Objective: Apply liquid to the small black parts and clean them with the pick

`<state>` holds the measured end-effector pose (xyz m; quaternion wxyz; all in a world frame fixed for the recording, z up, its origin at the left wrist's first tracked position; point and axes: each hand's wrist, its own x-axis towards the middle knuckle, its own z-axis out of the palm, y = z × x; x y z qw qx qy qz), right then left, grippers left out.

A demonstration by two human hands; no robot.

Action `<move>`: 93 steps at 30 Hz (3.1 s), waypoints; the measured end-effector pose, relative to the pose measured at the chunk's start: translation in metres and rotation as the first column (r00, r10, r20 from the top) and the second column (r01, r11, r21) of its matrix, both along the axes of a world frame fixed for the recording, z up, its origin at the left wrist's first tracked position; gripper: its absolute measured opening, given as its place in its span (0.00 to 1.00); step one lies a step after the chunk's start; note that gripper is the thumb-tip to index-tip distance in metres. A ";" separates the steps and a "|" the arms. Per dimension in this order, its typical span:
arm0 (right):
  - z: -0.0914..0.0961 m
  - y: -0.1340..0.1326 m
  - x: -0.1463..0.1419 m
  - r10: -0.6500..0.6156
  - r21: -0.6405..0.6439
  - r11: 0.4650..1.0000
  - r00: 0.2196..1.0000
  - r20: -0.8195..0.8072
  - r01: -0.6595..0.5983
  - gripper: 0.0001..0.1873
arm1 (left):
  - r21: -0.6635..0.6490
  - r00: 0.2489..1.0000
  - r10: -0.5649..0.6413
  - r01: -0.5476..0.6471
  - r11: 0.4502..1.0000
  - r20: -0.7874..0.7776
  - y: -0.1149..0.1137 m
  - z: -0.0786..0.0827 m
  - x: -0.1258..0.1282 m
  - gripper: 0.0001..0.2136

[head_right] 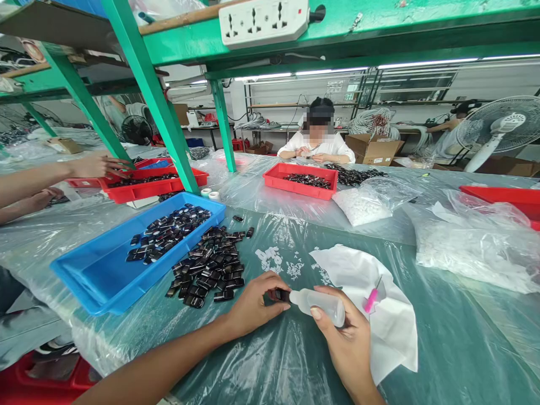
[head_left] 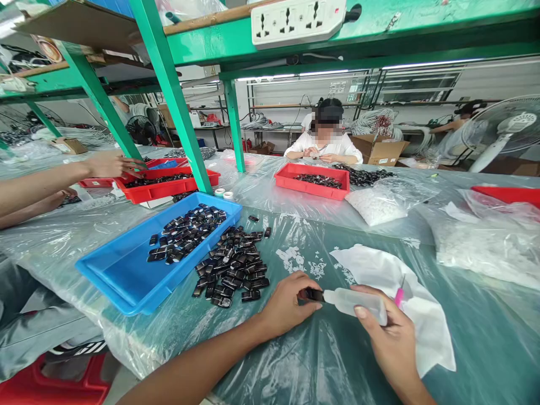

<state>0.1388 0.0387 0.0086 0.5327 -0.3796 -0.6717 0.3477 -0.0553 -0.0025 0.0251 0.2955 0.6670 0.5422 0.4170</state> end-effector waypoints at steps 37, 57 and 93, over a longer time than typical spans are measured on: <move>-0.001 -0.001 0.002 -0.016 -0.109 0.994 1.000 0.022 0.018 0.16 | -0.021 1.000 0.004 -0.003 1.000 0.023 0.000 0.002 0.000 0.10; 0.002 0.000 0.001 -0.036 -0.179 0.984 0.998 -0.049 0.027 0.17 | -0.074 0.990 0.028 -0.018 0.997 0.135 0.000 -0.001 0.004 0.09; 0.000 0.005 -0.004 -0.039 -0.512 0.811 0.848 -0.528 -0.282 0.24 | -0.093 0.934 -0.006 0.042 0.995 0.356 0.001 0.000 0.004 0.08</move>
